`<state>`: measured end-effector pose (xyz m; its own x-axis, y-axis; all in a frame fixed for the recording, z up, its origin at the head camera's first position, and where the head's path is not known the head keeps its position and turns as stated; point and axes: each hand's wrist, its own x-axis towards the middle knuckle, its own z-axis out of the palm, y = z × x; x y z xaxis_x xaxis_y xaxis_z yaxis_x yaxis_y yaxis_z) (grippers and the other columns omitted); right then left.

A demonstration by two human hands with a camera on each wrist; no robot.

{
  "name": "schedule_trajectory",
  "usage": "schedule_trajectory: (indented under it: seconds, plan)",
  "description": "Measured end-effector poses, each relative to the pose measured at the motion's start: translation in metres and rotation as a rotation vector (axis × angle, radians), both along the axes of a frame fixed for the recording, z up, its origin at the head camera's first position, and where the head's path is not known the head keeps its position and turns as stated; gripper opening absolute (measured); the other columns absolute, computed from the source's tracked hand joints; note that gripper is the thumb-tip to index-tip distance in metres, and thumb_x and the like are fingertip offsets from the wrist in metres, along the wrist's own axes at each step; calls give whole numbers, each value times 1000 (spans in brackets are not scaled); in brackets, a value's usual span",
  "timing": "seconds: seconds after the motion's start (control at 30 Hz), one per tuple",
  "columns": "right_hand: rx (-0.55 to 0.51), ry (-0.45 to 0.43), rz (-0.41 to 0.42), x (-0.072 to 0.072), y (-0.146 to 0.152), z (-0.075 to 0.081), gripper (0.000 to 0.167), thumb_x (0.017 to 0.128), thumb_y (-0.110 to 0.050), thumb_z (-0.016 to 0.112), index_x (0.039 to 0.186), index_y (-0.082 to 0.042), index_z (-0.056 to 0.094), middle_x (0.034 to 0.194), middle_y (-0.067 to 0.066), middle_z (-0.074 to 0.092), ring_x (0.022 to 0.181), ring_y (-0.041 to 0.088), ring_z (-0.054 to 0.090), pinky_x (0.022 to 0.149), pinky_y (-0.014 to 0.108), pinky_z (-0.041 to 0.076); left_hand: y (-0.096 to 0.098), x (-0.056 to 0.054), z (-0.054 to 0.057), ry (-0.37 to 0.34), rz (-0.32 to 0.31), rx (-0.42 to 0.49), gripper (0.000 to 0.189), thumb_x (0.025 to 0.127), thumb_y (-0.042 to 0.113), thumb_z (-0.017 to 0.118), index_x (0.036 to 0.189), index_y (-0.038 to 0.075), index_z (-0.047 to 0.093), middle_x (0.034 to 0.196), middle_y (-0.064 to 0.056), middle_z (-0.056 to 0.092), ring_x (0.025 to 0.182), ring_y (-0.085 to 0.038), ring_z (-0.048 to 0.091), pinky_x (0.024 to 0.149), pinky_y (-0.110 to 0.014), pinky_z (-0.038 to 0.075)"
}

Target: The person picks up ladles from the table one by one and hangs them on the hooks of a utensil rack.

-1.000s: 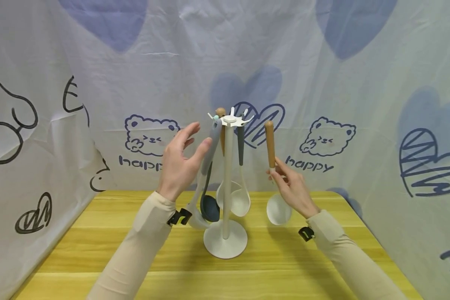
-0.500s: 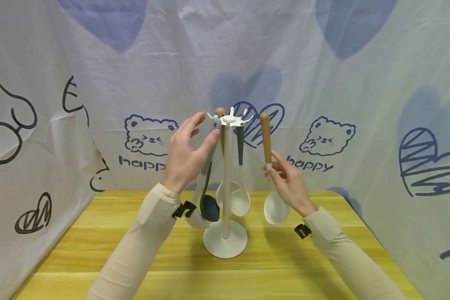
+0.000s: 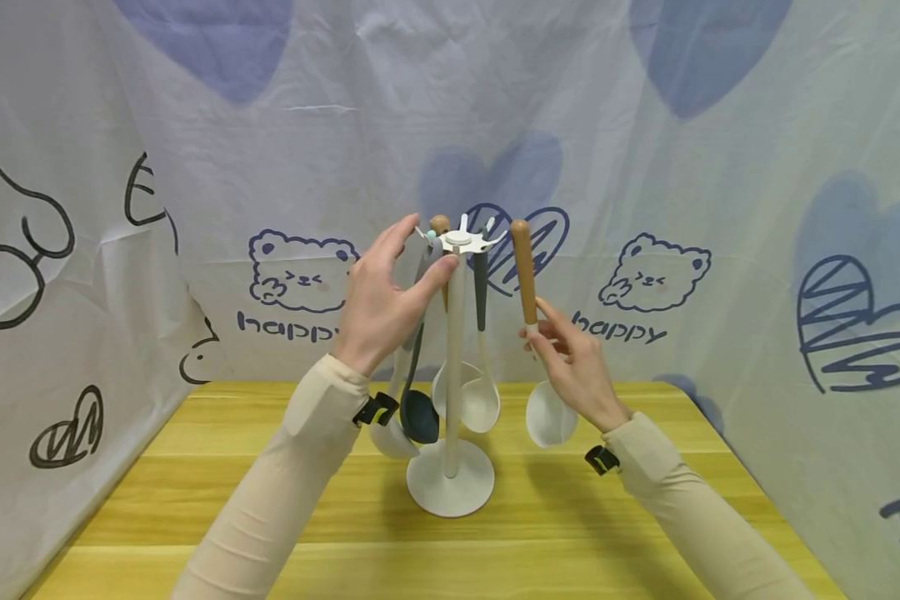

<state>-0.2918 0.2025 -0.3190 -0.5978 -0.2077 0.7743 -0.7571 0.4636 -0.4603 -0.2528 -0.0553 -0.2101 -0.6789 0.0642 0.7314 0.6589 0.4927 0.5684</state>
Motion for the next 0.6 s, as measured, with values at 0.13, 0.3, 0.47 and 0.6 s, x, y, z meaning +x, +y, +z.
schedule_trajectory:
  seconds: [0.13, 0.3, 0.47, 0.6]
  plan:
    - [6, 2, -5, 1, -1, 2, 48, 98, -7, 59, 144, -14, 49, 97, 11, 74, 79, 21, 70, 68, 25, 59, 2, -1, 2, -20, 2, -7, 69, 91, 46, 66, 147, 13, 44, 152, -5, 45, 133, -27, 49, 110, -42, 42]
    - [4, 14, 5, 1, -2, 3, 48, 97, -6, 59, 144, -13, 49, 97, 12, 74, 78, 26, 70, 67, 27, 60, 5, -5, 3, -30, -2, -6, 68, 92, 46, 65, 147, 12, 44, 152, -6, 45, 135, -25, 48, 112, -38, 41]
    - [-2, 17, 24, 2, -3, 5, 49, 97, -5, 60, 144, -13, 49, 97, 13, 74, 78, 28, 70, 67, 28, 60, 7, -7, 5, -36, -6, -1, 69, 92, 46, 65, 147, 12, 44, 151, -6, 46, 135, -23, 49, 112, -36, 41]
    - [-3, 18, 34, 3, -4, 7, 50, 96, -4, 60, 144, -11, 48, 97, 14, 74, 77, 28, 70, 68, 25, 59, 8, -8, 6, -42, -17, 14, 66, 92, 45, 66, 146, 13, 47, 150, -6, 48, 133, -24, 52, 110, -36, 43]
